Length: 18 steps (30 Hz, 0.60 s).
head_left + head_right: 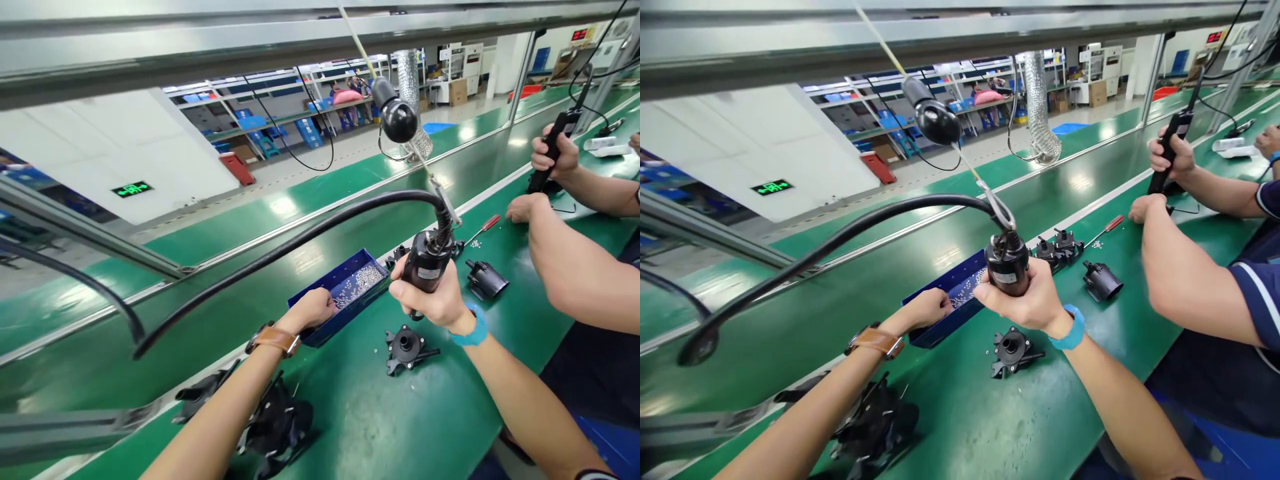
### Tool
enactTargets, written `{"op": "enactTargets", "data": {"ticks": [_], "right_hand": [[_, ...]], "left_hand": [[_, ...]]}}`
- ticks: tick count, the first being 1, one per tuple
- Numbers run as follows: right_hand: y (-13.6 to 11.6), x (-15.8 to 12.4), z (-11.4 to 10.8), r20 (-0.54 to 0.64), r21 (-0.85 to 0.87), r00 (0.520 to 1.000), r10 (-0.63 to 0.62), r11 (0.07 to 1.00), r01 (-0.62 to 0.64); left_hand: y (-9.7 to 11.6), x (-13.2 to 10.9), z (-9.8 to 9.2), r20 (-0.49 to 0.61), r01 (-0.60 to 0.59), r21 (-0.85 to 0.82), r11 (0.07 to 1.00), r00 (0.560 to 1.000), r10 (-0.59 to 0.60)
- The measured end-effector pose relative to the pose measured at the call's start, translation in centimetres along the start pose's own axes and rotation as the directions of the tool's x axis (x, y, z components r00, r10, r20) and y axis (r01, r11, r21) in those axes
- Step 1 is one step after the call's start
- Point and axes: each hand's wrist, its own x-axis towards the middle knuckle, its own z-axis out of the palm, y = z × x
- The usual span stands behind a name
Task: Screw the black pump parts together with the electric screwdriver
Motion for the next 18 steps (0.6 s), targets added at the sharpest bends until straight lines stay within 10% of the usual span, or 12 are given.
{"op": "enactTargets", "data": {"ticks": [8, 14, 18], "right_hand": [[0.1, 0.1, -0.2, 0.015, -0.030, 0.997, 0.080, 0.996, -0.079], [0.6, 0.0, -0.4, 0.175, -0.105, 0.959, 0.222, 0.973, -0.206], [0.9, -0.5, 0.7, 0.223, -0.098, 0.922, 0.318, 0.948, -0.303]], "left_hand": [[3.1, -6.1, -1.1, -0.303, -0.006, -0.097, 0.995, 0.953, -0.023], [9.1, -16.0, 6.0, -0.124, -0.265, -0.644, 0.717, 0.962, 0.244], [9.8, -16.5, 9.0, -0.230, -0.290, -0.705, 0.647, 0.957, 0.179]]}}
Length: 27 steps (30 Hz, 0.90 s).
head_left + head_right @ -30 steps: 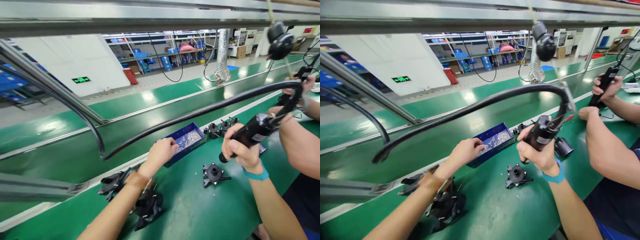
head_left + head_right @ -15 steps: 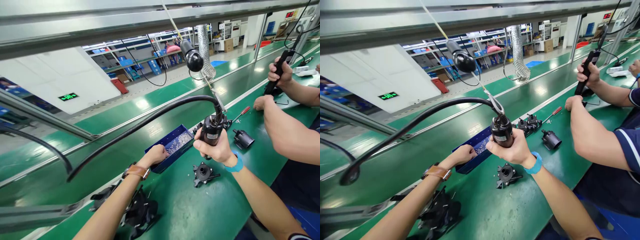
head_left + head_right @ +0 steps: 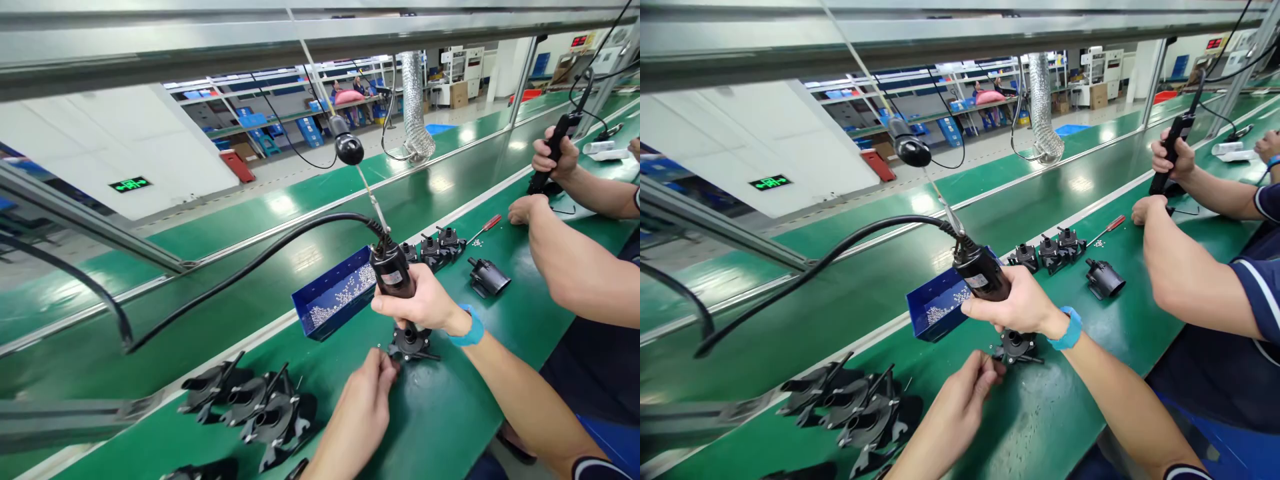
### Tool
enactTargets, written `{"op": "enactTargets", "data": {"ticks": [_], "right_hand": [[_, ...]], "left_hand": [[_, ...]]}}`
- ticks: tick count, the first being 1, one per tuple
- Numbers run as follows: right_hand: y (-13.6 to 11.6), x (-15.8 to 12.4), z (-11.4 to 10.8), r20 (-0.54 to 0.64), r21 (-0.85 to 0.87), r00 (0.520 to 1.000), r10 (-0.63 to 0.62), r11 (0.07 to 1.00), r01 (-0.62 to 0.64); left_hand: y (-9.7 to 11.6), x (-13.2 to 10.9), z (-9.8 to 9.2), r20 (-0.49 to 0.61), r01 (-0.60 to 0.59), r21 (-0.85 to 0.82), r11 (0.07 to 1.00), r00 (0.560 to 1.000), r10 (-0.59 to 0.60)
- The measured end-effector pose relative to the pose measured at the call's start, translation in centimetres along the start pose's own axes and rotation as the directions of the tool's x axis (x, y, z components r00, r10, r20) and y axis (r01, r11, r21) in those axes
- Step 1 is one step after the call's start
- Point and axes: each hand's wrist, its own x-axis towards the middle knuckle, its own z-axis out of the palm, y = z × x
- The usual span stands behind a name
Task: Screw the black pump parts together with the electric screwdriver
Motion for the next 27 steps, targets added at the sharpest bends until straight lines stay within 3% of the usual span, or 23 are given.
{"op": "enactTargets", "data": {"ticks": [5, 9, 12, 15, 18, 21, 27], "right_hand": [[0.5, -0.4, 2.0, -0.022, 0.029, 0.999, 0.028, 0.999, -0.027], [0.9, -0.6, 3.3, -0.059, 0.057, 0.998, -0.002, 0.998, 0.005], [1.2, -1.0, 3.6, -0.076, 0.066, 0.997, -0.032, 0.997, 0.037], [1.4, -1.6, 3.2, -0.084, 0.083, 0.993, -0.087, 0.992, 0.094], [1.2, -2.3, 2.7, -0.096, 0.150, 0.979, -0.179, 0.970, 0.192], [0.7, -2.9, 2.5, -0.104, 0.209, 0.960, -0.260, 0.938, 0.277], [0.3, -3.3, 2.8, -0.095, 0.176, 0.936, -0.339, 0.920, 0.351]], "left_hand": [[-1.2, 2.3, -1.3, -0.093, -0.053, -0.041, 0.998, 0.994, 0.049], [-1.9, 3.3, -2.2, -0.127, -0.104, -0.178, 0.978, 0.988, 0.082], [-3.0, 2.9, -2.6, -0.205, -0.083, -0.332, 0.940, 0.979, 0.014], [-4.3, 1.0, -2.2, -0.278, 0.006, -0.394, 0.919, 0.952, -0.125], [-5.1, -1.3, -0.9, -0.198, 0.130, -0.510, 0.850, 0.944, -0.263], [-4.8, -2.4, 1.1, -0.071, 0.203, -0.643, 0.739, 0.944, -0.322], [-3.3, -1.1, 3.9, 0.125, 0.280, -0.843, 0.459, 0.932, -0.339]]}}
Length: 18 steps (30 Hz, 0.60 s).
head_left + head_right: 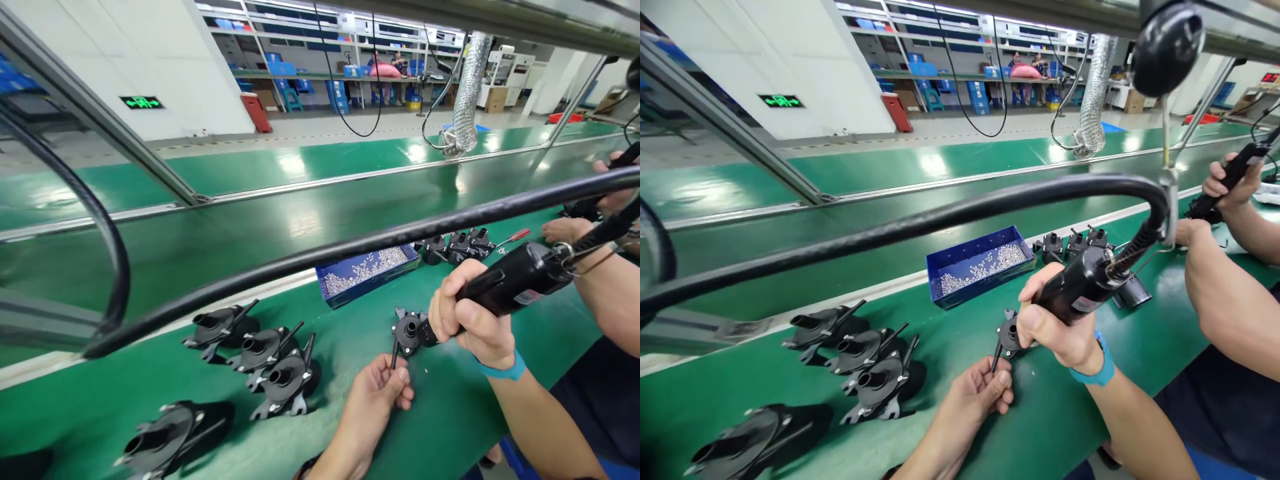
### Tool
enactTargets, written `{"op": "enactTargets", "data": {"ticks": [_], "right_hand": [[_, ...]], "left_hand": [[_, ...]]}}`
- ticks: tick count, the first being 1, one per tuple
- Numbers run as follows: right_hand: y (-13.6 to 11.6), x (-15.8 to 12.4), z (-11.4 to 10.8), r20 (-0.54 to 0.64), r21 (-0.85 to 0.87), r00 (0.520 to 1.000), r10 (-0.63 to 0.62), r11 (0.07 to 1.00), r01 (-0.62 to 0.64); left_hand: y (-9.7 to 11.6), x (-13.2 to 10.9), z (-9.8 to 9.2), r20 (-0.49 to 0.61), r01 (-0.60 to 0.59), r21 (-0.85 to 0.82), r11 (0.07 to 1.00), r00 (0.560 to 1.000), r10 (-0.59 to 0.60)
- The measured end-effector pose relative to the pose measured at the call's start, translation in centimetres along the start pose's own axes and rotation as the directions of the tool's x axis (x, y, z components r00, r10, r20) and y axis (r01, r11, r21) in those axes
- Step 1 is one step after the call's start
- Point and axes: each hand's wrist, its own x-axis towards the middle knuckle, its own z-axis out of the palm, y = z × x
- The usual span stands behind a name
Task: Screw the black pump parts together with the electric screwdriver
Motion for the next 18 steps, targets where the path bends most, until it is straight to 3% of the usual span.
{"op": "enactTargets", "data": {"ticks": [4, 11, 18], "right_hand": [[0.4, -0.1, -0.1, 0.030, -0.071, 0.999, 0.013, 0.997, -0.011], [0.3, -0.2, -0.1, 0.076, -0.040, 0.997, 0.008, 0.999, -0.005], [0.0, -0.3, 0.0, 0.051, -0.096, 0.999, 0.010, 0.995, -0.005]], "left_hand": [[0.4, 0.4, 1.1, 0.024, 0.072, -0.160, 0.985, 0.997, -0.069], [0.4, 0.2, 1.4, -0.033, 0.128, -0.303, 0.944, 0.989, -0.145], [0.0, 0.2, 1.4, -0.021, 0.117, -0.391, 0.913, 0.990, -0.136]]}}
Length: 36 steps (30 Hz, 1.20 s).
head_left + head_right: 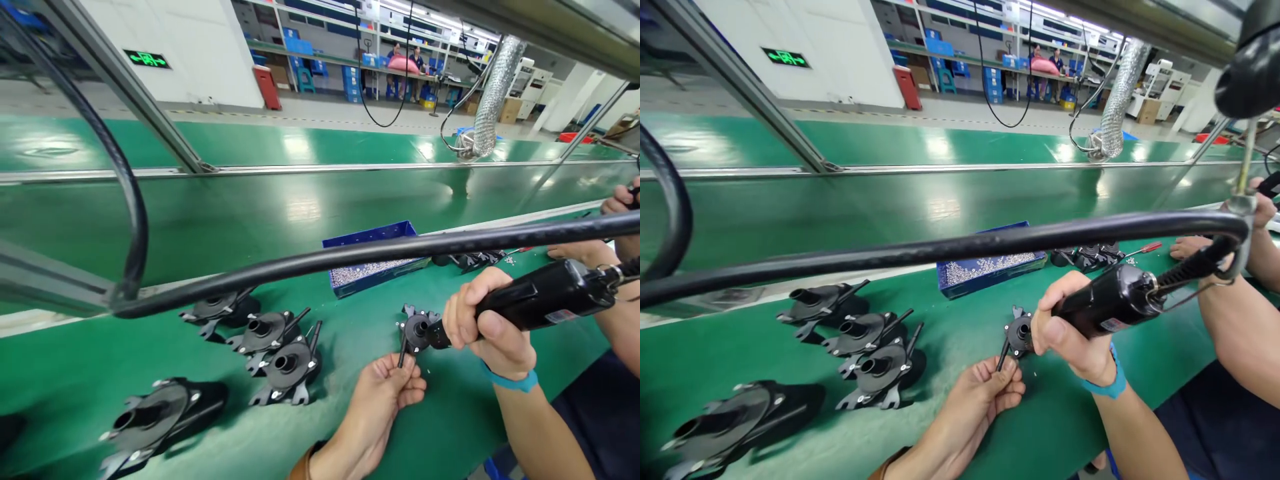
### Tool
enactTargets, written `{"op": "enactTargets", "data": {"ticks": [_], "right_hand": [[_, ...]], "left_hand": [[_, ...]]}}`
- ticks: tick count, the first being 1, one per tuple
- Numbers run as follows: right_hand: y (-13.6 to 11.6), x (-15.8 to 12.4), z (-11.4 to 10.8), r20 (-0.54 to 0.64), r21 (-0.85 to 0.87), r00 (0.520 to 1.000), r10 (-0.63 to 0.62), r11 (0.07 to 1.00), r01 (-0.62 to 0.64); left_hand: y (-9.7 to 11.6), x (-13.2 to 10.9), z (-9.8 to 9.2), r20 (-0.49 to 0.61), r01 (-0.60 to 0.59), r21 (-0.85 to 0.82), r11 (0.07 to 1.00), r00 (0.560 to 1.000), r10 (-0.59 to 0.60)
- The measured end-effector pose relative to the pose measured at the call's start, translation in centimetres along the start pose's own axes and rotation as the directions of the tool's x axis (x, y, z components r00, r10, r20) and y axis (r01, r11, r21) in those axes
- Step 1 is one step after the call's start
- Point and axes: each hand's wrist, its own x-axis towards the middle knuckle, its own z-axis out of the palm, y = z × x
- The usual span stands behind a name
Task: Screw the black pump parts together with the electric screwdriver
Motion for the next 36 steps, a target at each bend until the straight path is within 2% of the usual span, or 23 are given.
{"op": "enactTargets", "data": {"ticks": [13, 25, 33, 36], "right_hand": [[-0.4, -0.1, 0.1, 0.017, 0.001, 1.000, 0.004, 1.000, -0.004], [-0.4, 0.2, 0.3, 0.061, 0.000, 0.998, -0.013, 1.000, 0.014], [-0.5, 0.0, 0.4, 0.032, -0.021, 0.999, -0.012, 1.000, 0.012], [-0.5, -0.2, 0.4, 0.016, -0.031, 1.000, -0.005, 1.000, 0.006]], "left_hand": [[0.4, -0.8, 1.6, -0.121, 0.012, -0.139, 0.990, 0.992, -0.029], [-0.1, -0.7, 1.0, -0.097, -0.003, -0.182, 0.983, 0.995, -0.015], [-0.3, -1.8, 1.7, -0.190, -0.012, -0.281, 0.960, 0.981, -0.043], [-0.6, -2.0, 1.7, -0.192, -0.010, -0.334, 0.943, 0.980, -0.058]]}}
